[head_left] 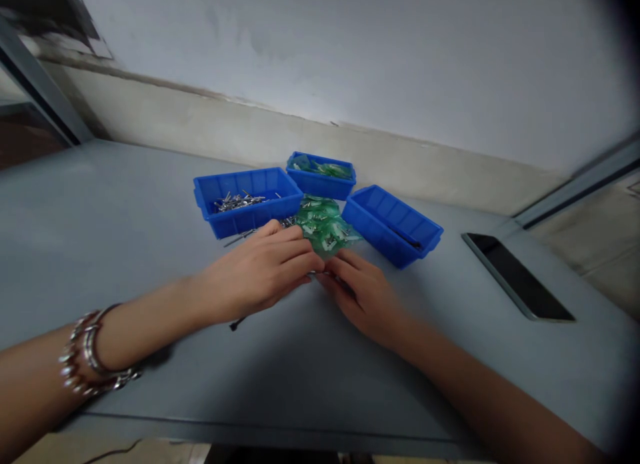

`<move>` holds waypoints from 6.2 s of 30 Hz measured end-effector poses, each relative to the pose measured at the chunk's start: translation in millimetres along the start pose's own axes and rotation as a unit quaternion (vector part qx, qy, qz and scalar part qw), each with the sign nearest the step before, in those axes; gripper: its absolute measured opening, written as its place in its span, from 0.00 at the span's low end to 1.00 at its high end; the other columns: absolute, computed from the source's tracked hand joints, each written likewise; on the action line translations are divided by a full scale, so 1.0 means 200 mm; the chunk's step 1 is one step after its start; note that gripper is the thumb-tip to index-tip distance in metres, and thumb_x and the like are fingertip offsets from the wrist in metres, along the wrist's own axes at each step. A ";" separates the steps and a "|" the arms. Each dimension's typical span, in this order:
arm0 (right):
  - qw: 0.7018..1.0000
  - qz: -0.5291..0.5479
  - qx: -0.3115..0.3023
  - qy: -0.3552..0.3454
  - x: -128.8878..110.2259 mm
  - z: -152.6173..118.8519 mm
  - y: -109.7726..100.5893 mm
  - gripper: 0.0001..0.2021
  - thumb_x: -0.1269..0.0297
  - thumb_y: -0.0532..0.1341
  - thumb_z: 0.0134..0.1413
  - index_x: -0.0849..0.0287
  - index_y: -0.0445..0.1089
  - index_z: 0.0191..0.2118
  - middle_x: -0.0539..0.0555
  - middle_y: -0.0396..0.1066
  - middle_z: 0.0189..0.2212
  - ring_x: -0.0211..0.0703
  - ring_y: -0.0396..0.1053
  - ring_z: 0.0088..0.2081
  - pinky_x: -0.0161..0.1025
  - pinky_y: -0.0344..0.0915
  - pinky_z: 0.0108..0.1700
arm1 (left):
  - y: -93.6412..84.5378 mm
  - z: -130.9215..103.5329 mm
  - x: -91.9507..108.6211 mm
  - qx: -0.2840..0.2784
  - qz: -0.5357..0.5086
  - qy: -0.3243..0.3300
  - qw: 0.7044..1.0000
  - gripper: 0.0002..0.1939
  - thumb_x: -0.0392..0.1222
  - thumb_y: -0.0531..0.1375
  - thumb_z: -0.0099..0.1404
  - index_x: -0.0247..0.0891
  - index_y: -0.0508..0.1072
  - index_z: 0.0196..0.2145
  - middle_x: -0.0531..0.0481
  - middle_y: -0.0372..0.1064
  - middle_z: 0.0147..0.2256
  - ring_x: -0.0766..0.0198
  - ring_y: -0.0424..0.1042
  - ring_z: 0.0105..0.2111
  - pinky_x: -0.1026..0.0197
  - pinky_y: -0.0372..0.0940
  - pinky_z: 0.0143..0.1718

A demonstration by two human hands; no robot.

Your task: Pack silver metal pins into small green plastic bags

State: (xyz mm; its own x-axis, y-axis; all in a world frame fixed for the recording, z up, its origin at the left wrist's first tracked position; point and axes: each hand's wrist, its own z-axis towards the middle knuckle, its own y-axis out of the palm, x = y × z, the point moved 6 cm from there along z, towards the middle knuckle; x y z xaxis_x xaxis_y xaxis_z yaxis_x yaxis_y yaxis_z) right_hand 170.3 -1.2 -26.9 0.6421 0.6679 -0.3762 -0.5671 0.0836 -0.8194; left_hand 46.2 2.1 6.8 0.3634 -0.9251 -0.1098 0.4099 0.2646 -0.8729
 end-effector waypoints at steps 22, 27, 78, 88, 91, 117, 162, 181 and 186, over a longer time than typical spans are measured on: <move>0.995 -0.048 0.084 0.005 0.00 -0.01 -0.05 0.09 0.68 0.53 0.63 0.59 0.71 0.36 0.54 0.70 0.30 0.43 0.69 0.32 0.39 0.66 0.35 | 0.08 -0.03 -0.08 -0.106 0.055 -0.101 0.988 0.16 0.43 0.47 0.72 0.35 0.72 0.34 0.47 0.69 0.30 0.59 0.69 0.30 0.57 0.62 0.34; 0.996 -0.040 0.082 0.010 0.00 0.00 -0.05 0.09 0.69 0.54 0.63 0.60 0.71 0.37 0.55 0.71 0.31 0.45 0.69 0.33 0.40 0.66 0.36 | 0.09 -0.03 -0.08 -0.106 0.051 -0.083 0.990 0.14 0.38 0.48 0.71 0.36 0.72 0.34 0.48 0.70 0.28 0.62 0.69 0.28 0.60 0.62 0.32; 0.996 -0.005 0.084 0.012 -0.01 -0.03 -0.04 0.07 0.67 0.53 0.64 0.57 0.68 0.40 0.54 0.73 0.33 0.44 0.71 0.36 0.40 0.67 0.38 | 0.01 -0.03 -0.10 -0.036 0.112 -0.083 0.990 0.16 0.38 0.46 0.72 0.34 0.71 0.35 0.47 0.70 0.28 0.61 0.69 0.28 0.59 0.60 0.29; 0.998 0.010 0.057 0.007 0.01 -0.11 -0.04 0.08 0.71 0.53 0.62 0.59 0.69 0.39 0.53 0.72 0.32 0.41 0.69 0.33 0.37 0.64 0.34 | -0.07 -0.10 -0.30 -0.073 0.250 -0.328 0.908 0.16 0.48 0.48 0.71 0.35 0.69 0.39 0.46 0.72 0.31 0.65 0.63 0.22 0.63 0.46 0.21; 0.999 0.010 0.049 0.008 0.01 -0.13 -0.05 0.08 0.70 0.52 0.62 0.58 0.69 0.39 0.53 0.72 0.32 0.40 0.69 0.32 0.37 0.64 0.34 | -0.09 -0.10 -0.30 -0.120 0.233 -0.361 0.895 0.18 0.44 0.42 0.73 0.34 0.67 0.45 0.44 0.73 0.37 0.63 0.68 0.30 0.64 0.53 0.26; 1.000 0.019 -0.011 0.016 0.03 -0.10 -0.01 0.10 0.70 0.51 0.62 0.58 0.70 0.40 0.55 0.72 0.34 0.43 0.69 0.36 0.40 0.65 0.39 | -0.05 -0.05 -0.27 -0.102 0.190 -0.328 0.920 0.19 0.44 0.45 0.73 0.29 0.68 0.49 0.36 0.63 0.46 0.54 0.68 0.41 0.53 0.65 0.42; 0.920 -0.326 -0.114 0.185 0.07 -0.04 0.02 0.24 0.81 0.48 0.55 0.65 0.68 0.55 0.65 0.69 0.37 0.56 0.66 0.42 0.49 0.63 0.41 | 0.15 -0.13 -0.22 -0.123 0.113 -0.266 0.949 0.20 0.42 0.51 0.68 0.25 0.66 0.52 0.32 0.63 0.50 0.44 0.65 0.49 0.44 0.65 0.49; 0.937 -0.265 -0.071 0.214 0.12 -0.05 0.05 0.23 0.64 0.50 0.65 0.66 0.58 0.62 0.70 0.63 0.56 0.63 0.61 0.57 0.59 0.64 0.51 | 0.21 -0.13 -0.17 -0.160 0.026 -0.233 0.959 0.21 0.43 0.48 0.71 0.31 0.66 0.57 0.33 0.59 0.59 0.42 0.62 0.56 0.38 0.63 0.51; 0.949 -0.230 -0.071 0.203 0.14 -0.06 0.08 0.22 0.61 0.47 0.66 0.62 0.59 0.62 0.66 0.63 0.58 0.59 0.59 0.61 0.58 0.61 0.56 | 0.25 -0.17 -0.19 -0.184 0.030 -0.268 0.945 0.27 0.49 0.47 0.72 0.30 0.59 0.62 0.29 0.49 0.64 0.39 0.52 0.63 0.37 0.58 0.56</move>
State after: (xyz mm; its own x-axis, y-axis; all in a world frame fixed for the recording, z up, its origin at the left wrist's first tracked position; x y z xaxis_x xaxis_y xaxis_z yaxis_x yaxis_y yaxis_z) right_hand 186.4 9.8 -55.8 0.9670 0.2432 -0.0754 -0.1207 0.1775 -0.9767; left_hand 24.5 41.9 -47.5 0.7889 -0.6144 0.0068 0.0922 0.1074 -0.9899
